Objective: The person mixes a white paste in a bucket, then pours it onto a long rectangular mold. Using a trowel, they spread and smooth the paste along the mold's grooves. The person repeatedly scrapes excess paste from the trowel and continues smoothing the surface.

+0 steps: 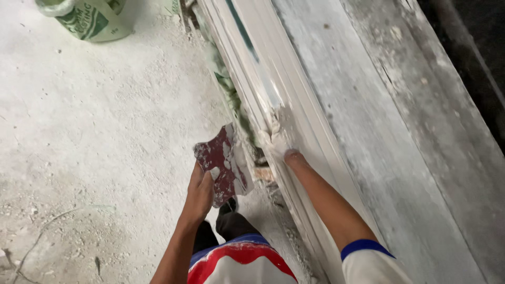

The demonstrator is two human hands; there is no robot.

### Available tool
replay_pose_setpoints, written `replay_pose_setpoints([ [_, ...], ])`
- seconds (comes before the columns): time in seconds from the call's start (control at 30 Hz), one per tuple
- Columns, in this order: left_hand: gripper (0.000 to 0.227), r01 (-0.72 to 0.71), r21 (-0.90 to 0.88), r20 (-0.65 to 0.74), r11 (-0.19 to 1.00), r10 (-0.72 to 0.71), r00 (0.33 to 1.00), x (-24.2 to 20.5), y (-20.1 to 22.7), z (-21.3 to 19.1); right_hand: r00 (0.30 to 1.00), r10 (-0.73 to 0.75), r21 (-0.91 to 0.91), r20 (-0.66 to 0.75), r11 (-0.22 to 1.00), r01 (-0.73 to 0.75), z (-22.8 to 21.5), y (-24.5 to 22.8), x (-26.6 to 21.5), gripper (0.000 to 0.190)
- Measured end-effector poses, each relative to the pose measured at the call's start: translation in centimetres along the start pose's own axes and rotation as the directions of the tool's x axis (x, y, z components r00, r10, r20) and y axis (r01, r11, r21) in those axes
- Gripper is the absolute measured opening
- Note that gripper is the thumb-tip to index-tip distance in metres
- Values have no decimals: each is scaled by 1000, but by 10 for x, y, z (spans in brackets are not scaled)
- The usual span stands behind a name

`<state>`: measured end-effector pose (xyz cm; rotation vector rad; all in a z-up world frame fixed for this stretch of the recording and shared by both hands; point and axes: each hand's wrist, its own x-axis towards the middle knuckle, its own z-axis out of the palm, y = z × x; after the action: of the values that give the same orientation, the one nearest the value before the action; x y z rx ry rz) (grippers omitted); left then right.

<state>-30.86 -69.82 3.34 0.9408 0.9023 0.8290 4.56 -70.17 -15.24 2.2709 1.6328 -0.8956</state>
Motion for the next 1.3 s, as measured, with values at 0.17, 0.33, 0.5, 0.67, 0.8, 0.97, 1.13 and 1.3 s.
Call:
replay_pose_setpoints([
  [0.17, 57, 35, -24, -90, 999, -37, 995, 104, 50, -39, 1000, -22, -11, -13, 1000, 22, -55, -49, 131, 84],
  [0.33, 62, 15, -111, -58, 994, -21, 998, 233, 85, -95, 995, -40, 1, -93, 999, 40, -133, -126, 232, 83],
  [0.5, 61, 110, -102, -13, 989, -112, 994, 397, 128, -158, 902, -70, 59, -426, 993, 106, -235, -235, 346, 83],
  [0.67, 58, 158, -126, 15, 979, -157, 987, 508, 190, -205, 702, -87, 38, -707, 986, 161, -320, -312, 461, 77],
  [0.8, 55, 119, -18, 25, 993, -119, 993, 559, 215, -230, 687, 113, 390, -718, 883, 262, -335, -338, 517, 90],
  [0.97, 53, 173, -35, 29, 984, -172, 985, 594, 228, -243, 577, 210, 607, -789, 417, 677, -337, -313, 542, 54],
  [1.13, 51, 185, -22, 44, 983, -184, 982, 618, 235, -248, 847, 351, 672, -398, -517, 530, -318, -284, 554, 42],
  [1.3, 49, 192, 8, 51, 981, -192, 980, 637, 235, -246, 890, 359, 530, -282, -715, 457, -302, -279, 579, 35],
])
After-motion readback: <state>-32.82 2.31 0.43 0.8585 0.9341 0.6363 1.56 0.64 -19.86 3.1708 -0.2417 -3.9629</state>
